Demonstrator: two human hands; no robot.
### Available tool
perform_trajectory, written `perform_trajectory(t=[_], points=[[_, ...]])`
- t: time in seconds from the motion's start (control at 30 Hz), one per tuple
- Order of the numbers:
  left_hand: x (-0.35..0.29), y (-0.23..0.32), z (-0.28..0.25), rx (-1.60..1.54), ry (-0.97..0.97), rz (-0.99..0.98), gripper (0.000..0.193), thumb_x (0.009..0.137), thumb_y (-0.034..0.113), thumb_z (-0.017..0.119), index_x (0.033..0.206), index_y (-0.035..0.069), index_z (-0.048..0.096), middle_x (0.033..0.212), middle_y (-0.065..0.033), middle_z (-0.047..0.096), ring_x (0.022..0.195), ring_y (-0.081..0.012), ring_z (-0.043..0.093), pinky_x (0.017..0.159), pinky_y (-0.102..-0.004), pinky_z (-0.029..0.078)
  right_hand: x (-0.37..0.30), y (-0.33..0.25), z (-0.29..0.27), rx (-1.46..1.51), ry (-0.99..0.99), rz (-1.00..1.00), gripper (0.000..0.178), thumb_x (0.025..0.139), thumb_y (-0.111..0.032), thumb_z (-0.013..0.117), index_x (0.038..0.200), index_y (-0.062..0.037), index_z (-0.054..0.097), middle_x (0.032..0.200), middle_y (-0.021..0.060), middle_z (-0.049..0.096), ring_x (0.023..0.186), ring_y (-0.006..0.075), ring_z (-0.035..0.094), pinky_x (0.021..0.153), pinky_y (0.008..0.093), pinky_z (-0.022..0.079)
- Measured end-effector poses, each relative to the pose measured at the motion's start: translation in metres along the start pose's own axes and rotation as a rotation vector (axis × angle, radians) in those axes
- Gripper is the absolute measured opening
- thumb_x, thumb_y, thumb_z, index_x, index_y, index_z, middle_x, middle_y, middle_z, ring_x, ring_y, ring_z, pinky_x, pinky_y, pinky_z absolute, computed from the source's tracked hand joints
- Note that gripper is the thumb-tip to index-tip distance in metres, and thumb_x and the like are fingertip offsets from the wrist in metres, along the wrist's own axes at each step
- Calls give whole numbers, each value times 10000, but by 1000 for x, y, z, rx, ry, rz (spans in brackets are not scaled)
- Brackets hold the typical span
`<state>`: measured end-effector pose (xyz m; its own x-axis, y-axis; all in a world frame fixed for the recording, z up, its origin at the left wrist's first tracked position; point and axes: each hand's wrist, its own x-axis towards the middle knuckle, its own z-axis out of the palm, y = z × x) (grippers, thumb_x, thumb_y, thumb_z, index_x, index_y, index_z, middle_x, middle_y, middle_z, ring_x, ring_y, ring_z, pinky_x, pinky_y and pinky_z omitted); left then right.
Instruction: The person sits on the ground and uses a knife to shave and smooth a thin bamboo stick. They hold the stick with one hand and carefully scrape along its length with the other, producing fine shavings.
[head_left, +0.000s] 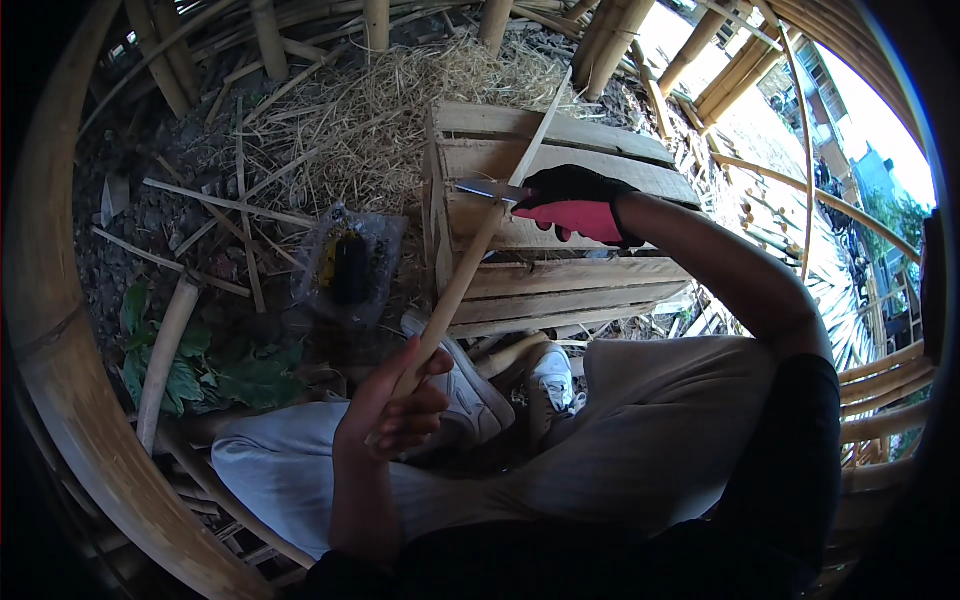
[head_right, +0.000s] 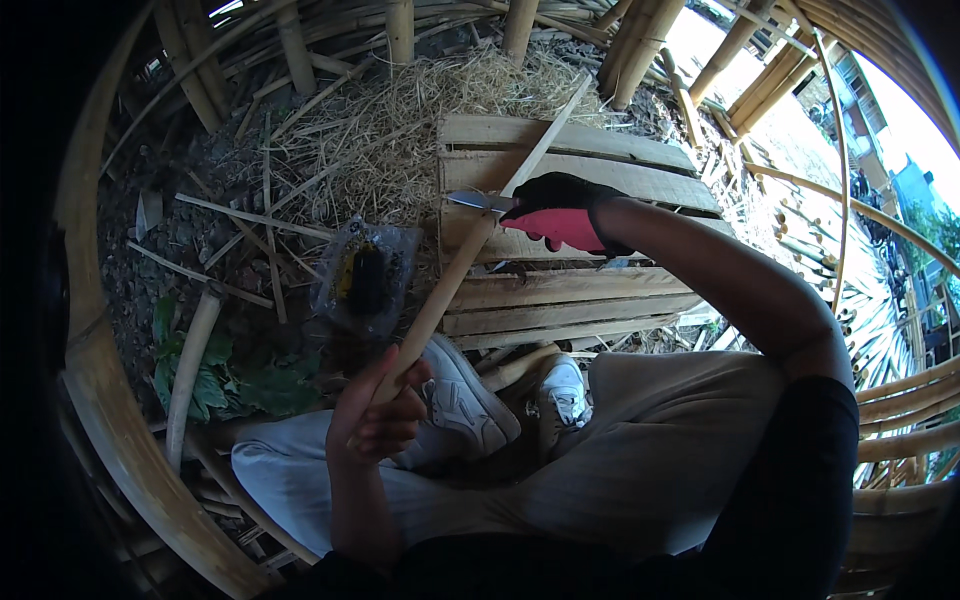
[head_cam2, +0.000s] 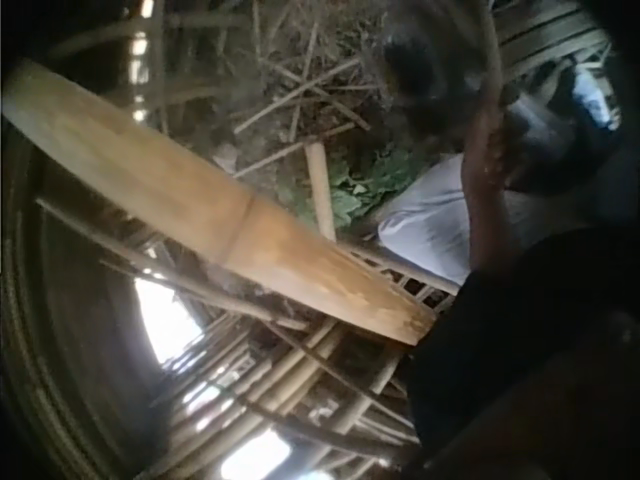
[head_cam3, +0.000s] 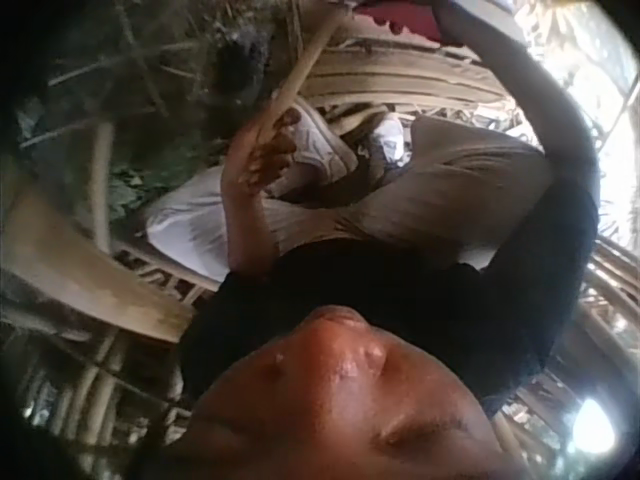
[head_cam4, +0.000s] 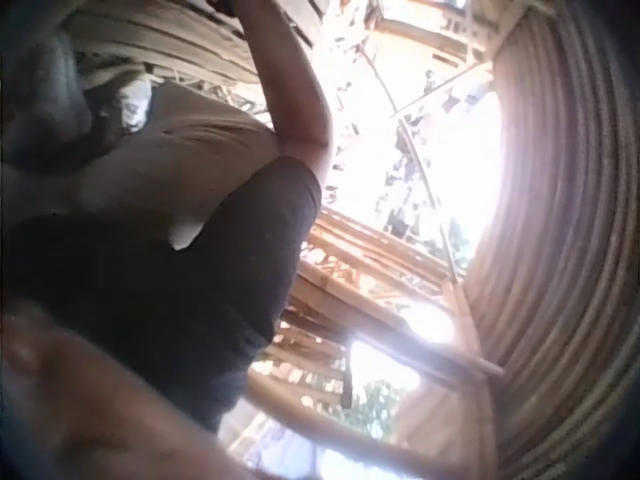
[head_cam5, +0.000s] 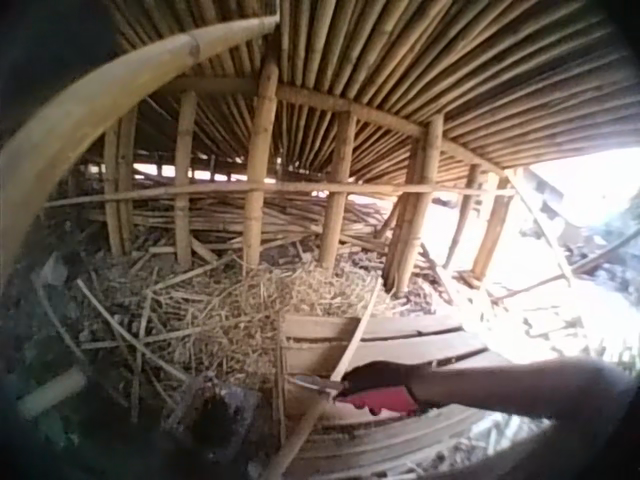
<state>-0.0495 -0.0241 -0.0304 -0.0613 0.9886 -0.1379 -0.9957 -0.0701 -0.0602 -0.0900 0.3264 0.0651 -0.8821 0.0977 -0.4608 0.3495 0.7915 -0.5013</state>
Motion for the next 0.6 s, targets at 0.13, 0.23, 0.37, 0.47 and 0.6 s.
perform_trajectory(t=[0.13, 0.23, 0.37, 0.47, 0.6], points=[[1, -1, -1, 58, 4, 13, 356, 1073, 507, 371, 1025, 158, 422, 509, 45, 374, 339, -44, 380, 256, -182, 309, -8, 3, 8, -526, 299, -181, 419, 993, -459, 559, 1055, -62, 675, 828, 64, 641, 700, 186, 601, 726, 380, 516], [4, -5, 2, 71, 14, 26, 353, 1074, 504, 372, 1025, 159, 426, 504, 49, 368, 337, -41, 374, 253, -181, 311, 2, 9, 0, -279, 240, -70, 342, 980, -401, 590, 1010, -73, 682, 767, 63, 605, 643, 158, 565, 616, 343, 473], [4, -6, 4, 162, 84, 46, 356, 1073, 506, 373, 1022, 158, 432, 497, 57, 359, 334, -33, 364, 251, -177, 310, 5, -3, 7, 285, 95, 315, 314, 960, -387, 614, 930, -80, 672, 663, 23, 526, 510, 128, 452, 471, 304, 370], [-2, -5, 4, 143, 92, 13, 364, 1071, 513, 377, 1023, 158, 437, 495, 62, 351, 332, -28, 355, 252, -175, 304, -12, -3, 3, 330, -80, 283, 410, 945, -493, 609, 842, -97, 617, 599, -48, 426, 453, 76, 334, 423, 282, 250], [4, -7, 6, 157, 63, 22, 370, 1068, 522, 378, 1035, 159, 439, 495, 65, 348, 332, -27, 350, 253, -175, 297, 1, 5, -18, 311, 33, 287, 572, 932, -658, 569, 827, -97, 577, 586, -40, 383, 453, 86, 316, 422, 280, 240]])
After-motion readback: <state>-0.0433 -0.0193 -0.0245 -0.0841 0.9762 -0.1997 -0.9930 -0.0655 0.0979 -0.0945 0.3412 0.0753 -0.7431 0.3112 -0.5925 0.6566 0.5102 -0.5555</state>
